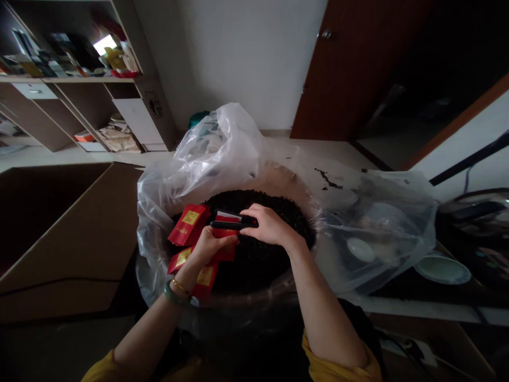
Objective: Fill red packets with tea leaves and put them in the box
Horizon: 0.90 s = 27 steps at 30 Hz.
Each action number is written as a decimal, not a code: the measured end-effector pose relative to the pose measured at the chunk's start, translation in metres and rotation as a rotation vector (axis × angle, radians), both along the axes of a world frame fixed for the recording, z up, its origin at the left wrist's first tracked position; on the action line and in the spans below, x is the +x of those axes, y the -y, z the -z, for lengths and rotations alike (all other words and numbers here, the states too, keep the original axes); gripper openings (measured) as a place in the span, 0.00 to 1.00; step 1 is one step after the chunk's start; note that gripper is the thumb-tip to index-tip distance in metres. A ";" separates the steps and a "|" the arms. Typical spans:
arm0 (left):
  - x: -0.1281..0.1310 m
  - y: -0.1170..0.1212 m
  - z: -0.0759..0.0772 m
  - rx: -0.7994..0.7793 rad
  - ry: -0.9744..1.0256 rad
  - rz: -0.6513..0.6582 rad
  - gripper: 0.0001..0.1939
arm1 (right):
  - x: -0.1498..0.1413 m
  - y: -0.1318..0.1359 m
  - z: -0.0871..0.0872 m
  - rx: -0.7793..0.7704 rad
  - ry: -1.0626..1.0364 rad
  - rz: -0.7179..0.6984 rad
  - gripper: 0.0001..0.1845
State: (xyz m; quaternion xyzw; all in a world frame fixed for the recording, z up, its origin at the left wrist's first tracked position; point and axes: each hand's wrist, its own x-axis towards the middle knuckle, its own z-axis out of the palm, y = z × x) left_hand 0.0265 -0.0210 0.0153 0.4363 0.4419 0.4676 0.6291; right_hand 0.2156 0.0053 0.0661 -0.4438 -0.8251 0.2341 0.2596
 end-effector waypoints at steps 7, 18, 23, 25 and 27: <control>0.001 0.000 0.001 -0.029 -0.039 0.041 0.20 | -0.003 0.004 -0.006 0.005 0.020 -0.012 0.14; 0.001 0.000 -0.003 -0.021 -0.039 0.023 0.22 | -0.001 0.001 -0.003 0.058 -0.003 -0.002 0.14; 0.001 0.000 -0.005 -0.029 -0.035 0.036 0.21 | -0.002 0.001 -0.002 0.058 -0.023 0.002 0.14; 0.001 0.001 -0.006 -0.037 -0.022 0.030 0.22 | -0.003 0.002 -0.003 0.056 -0.019 -0.006 0.13; 0.002 0.002 -0.005 -0.050 -0.010 0.031 0.24 | -0.003 0.002 -0.003 0.050 -0.015 -0.011 0.13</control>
